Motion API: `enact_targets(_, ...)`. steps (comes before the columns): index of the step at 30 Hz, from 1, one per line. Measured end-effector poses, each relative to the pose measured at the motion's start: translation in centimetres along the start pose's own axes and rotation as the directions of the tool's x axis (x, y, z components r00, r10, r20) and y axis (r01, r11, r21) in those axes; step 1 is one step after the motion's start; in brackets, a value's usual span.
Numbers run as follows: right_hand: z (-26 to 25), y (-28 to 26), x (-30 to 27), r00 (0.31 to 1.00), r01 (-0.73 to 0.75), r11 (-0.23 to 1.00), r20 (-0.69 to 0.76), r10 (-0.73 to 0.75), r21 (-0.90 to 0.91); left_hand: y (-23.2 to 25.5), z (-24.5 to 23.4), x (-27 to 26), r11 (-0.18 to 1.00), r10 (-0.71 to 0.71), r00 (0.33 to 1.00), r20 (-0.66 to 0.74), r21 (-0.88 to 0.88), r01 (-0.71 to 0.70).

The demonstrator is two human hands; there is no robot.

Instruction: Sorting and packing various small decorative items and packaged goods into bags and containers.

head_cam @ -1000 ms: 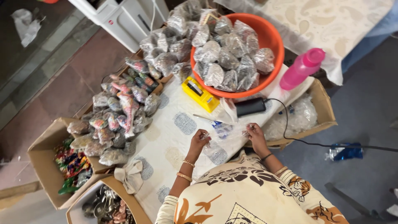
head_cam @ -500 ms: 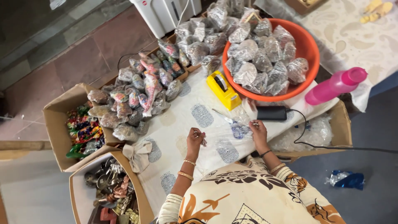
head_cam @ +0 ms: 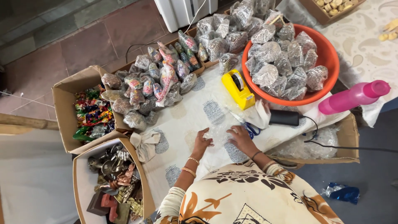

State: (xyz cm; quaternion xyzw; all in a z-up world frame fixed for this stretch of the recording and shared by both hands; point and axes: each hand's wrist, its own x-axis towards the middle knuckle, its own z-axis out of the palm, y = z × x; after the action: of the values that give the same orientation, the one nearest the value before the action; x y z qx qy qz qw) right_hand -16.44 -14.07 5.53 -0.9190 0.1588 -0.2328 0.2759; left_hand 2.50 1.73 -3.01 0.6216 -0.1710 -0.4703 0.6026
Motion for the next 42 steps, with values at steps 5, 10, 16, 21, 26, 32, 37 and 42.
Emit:
enact_targets(5, 1.9, 3.0, -0.6, 0.995, -0.003, 0.998, 0.096, 0.009, -0.063, 0.8, -1.6, -0.4, 0.996, 0.073, 0.997, -0.026, 0.057, -0.071)
enact_targets(10, 2.1, 4.1, -2.2, 0.986, -0.027, 0.999, 0.164, 0.030, -0.022, -0.2, -3.3, -0.5, 0.963, 0.151, 0.985, -0.087, 0.238, -0.127)
enact_targets(16, -0.5, 0.5, -1.7, 0.908, -0.247, 0.968, 0.362, 0.214, 0.047, 0.9, -4.3, -0.8, 0.941, 0.141, 0.984, -0.108, 0.324, -0.100)
enact_targets(21, -0.2, -0.4, 0.8, 0.896, -0.321, 0.947, 0.315, 0.312, -0.025, 0.4, -4.2, 0.2, 0.924, 0.145, 0.982, -0.122, 0.373, -0.090)
enact_targets(26, 1.4, 0.8, 3.3, 0.939, -0.163, 0.983, 0.291, 0.182, -0.087, -3.0, -4.4, 1.4, 0.723, 0.461, 0.887, 0.013, 0.574, -0.384)
enact_targets(32, 6.4, 7.3, 0.2, 0.935, -0.136, 0.981, 0.310, 0.173, -0.136, -1.8, -5.3, -0.1, 0.868, 0.226, 0.973, -0.039, 0.462, -0.183)
enact_targets(37, 1.1, 0.1, 0.6, 0.894, -0.104, 0.988, 0.424, 0.144, -0.117, 1.5, -4.5, -2.5, 0.986, 0.063, 0.998, -0.028, 0.155, -0.058)
enact_targets(42, 7.6, 4.4, -4.4, 0.902, -0.081, 0.993, 0.416, 0.112, -0.092, 2.2, -4.8, -3.6, 0.951, 0.037, 0.999, -0.012, -0.307, -0.039)
